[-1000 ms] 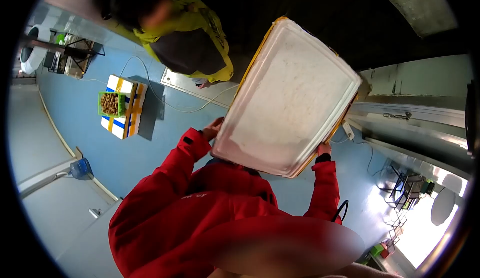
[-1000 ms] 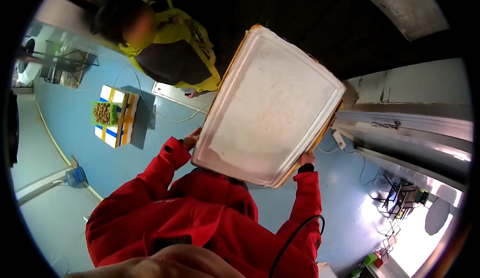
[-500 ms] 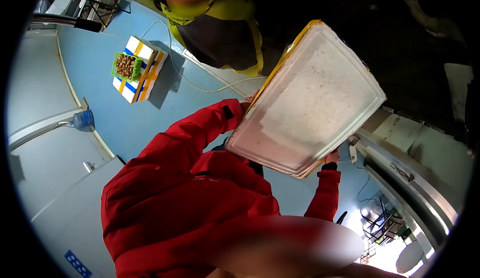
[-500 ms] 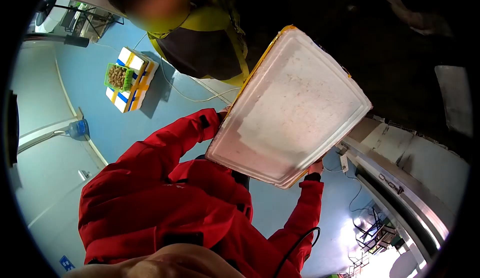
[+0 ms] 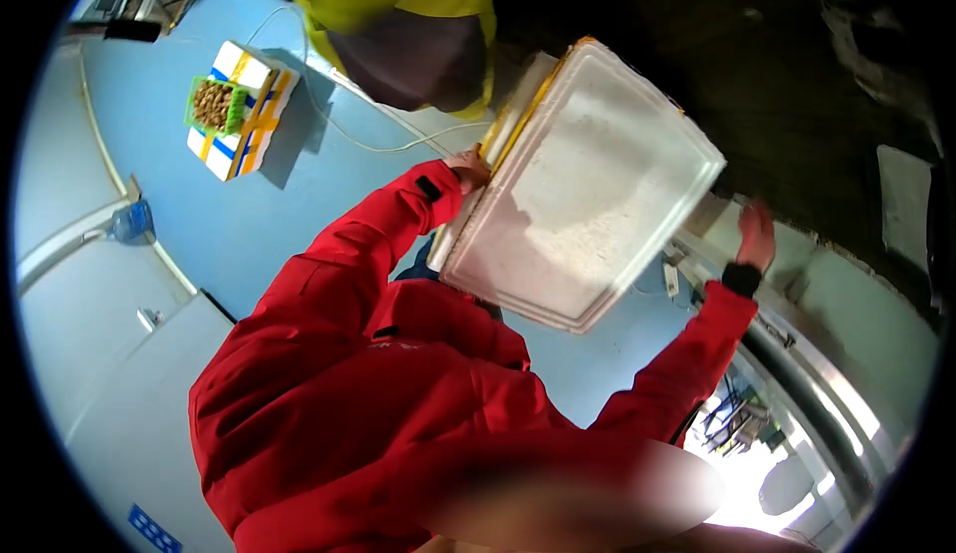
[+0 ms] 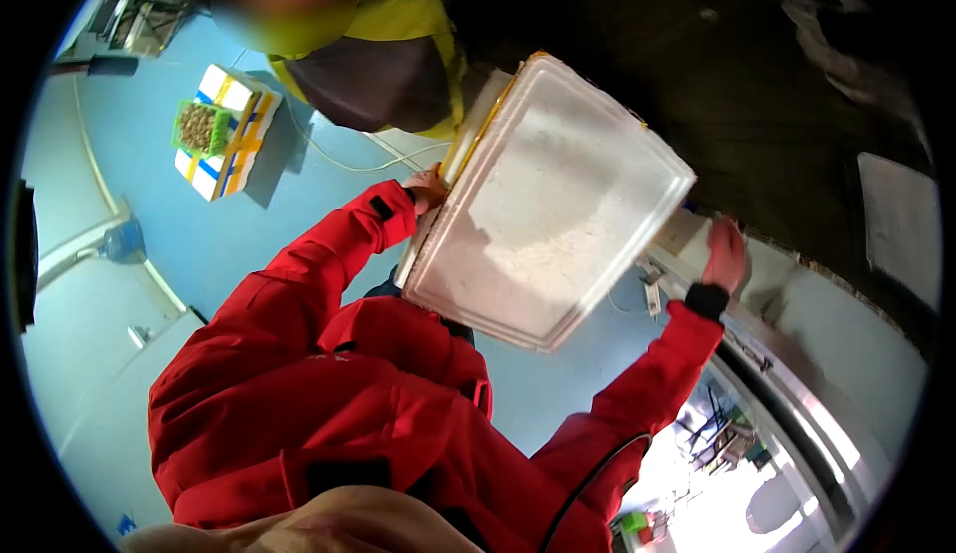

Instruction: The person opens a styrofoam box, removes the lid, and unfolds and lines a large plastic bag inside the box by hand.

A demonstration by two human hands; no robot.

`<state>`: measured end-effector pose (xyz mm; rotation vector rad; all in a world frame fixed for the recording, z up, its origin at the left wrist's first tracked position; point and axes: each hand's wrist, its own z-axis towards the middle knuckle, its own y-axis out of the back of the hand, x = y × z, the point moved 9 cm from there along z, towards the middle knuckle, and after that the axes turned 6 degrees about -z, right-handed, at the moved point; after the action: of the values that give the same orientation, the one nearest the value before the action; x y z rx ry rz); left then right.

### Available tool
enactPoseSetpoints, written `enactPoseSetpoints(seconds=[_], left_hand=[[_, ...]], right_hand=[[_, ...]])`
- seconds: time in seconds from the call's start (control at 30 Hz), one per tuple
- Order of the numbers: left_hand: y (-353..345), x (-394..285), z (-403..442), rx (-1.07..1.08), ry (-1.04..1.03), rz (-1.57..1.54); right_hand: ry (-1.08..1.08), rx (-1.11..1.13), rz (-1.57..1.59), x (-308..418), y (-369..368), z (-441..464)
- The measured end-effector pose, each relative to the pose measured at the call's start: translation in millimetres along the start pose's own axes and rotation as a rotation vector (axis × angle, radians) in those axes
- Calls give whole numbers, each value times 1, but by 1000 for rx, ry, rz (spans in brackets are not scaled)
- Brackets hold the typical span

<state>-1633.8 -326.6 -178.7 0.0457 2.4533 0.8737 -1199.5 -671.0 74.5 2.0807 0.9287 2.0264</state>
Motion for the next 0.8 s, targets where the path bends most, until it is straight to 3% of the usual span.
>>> enactPoseSetpoints(seconds=[0.03,0.1,0.2,0.27,0.37,0.47,0.57,0.63,0.67,0.77,0.8], left_hand=[[6,-8,-8,36,-21,-7],[12,-17,-14,100,-9,-7],[22,-25,-17,100,-18,-44],[26,-30,-16,94,-38,-50],[22,-41,-17,186,2,-102],[18,-38,0,60,-111,-153],[26,-42,7,-13,-150,-214],[6,-15,28,-94,-148,-160],[5,-21,23,61,-61,-273],[23,-57,-5,27,41,-326],[15,-54,2,32,25,-317]], right_hand=[[46,182,304,67,-47,-11],[152,293,130,157,-118,-22],[340,413,80,215,-191,-10],[444,415,-115,221,-220,13],[670,161,-789,229,-223,51],[284,404,-145,197,-201,132],[277,512,8,190,-193,213],[804,187,-760,201,-193,228],[1053,-11,-1157,216,-200,211],[650,109,-1037,214,-223,158],[532,288,-762,201,-226,177]])
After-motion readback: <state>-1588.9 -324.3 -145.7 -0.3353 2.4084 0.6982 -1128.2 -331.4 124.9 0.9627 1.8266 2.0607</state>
